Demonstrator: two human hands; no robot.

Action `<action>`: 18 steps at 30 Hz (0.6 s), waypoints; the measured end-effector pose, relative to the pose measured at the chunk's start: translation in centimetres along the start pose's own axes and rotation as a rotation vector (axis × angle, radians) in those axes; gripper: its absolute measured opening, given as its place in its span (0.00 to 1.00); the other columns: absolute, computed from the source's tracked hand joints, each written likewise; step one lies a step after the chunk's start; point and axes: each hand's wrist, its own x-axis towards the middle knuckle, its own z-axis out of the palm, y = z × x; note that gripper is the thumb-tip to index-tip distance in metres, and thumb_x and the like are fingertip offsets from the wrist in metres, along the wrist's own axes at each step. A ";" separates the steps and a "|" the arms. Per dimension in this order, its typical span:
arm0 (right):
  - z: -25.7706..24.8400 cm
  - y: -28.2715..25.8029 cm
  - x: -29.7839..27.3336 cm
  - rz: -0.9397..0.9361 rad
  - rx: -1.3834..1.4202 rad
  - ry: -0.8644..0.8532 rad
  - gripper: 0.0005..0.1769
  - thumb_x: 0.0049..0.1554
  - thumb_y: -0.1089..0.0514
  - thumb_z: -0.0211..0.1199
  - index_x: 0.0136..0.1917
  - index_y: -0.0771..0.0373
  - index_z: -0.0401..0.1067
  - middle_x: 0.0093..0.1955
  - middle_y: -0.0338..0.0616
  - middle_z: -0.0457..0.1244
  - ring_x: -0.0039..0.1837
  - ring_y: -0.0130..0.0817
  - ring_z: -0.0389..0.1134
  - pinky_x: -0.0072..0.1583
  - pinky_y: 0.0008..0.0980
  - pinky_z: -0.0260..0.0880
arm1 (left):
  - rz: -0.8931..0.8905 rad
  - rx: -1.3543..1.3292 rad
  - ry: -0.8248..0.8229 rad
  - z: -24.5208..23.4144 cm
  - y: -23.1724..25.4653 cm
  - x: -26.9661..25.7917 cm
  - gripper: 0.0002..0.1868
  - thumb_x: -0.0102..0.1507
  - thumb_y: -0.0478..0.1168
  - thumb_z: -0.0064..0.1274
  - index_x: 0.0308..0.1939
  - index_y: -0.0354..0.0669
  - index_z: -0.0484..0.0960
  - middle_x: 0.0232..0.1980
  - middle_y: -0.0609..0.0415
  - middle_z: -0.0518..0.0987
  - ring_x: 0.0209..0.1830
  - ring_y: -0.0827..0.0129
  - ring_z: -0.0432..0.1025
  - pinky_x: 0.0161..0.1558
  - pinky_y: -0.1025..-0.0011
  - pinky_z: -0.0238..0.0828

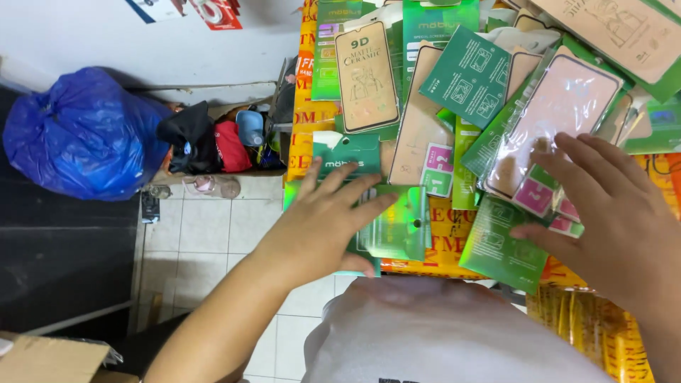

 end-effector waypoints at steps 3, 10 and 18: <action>0.8 -1.2 0.6 0.047 -0.027 0.003 0.42 0.41 0.46 0.73 0.66 0.67 0.71 0.68 0.56 0.64 0.72 0.57 0.63 0.69 0.50 0.65 | 0.073 -0.019 0.024 -0.2 -0.4 0.0 0.53 0.41 0.65 0.68 0.68 0.51 0.71 0.71 0.44 0.65 0.73 0.41 0.54 0.69 0.31 0.38; 1.4 -2.4 0.4 0.082 0.006 0.034 0.34 0.45 0.57 0.70 0.65 0.67 0.70 0.67 0.55 0.65 0.71 0.54 0.64 0.70 0.49 0.64 | 0.204 -0.061 0.175 0.6 -0.5 -0.8 0.43 0.57 0.68 0.60 0.68 0.48 0.73 0.74 0.43 0.64 0.77 0.41 0.56 0.74 0.35 0.46; 0.1 -2.5 -1.9 0.070 -0.189 0.117 0.24 0.53 0.68 0.64 0.64 0.67 0.72 0.66 0.54 0.67 0.70 0.49 0.69 0.73 0.56 0.64 | 0.261 -0.244 0.281 0.3 2.3 -0.6 0.38 0.62 0.63 0.60 0.68 0.46 0.72 0.75 0.44 0.66 0.77 0.45 0.61 0.76 0.45 0.56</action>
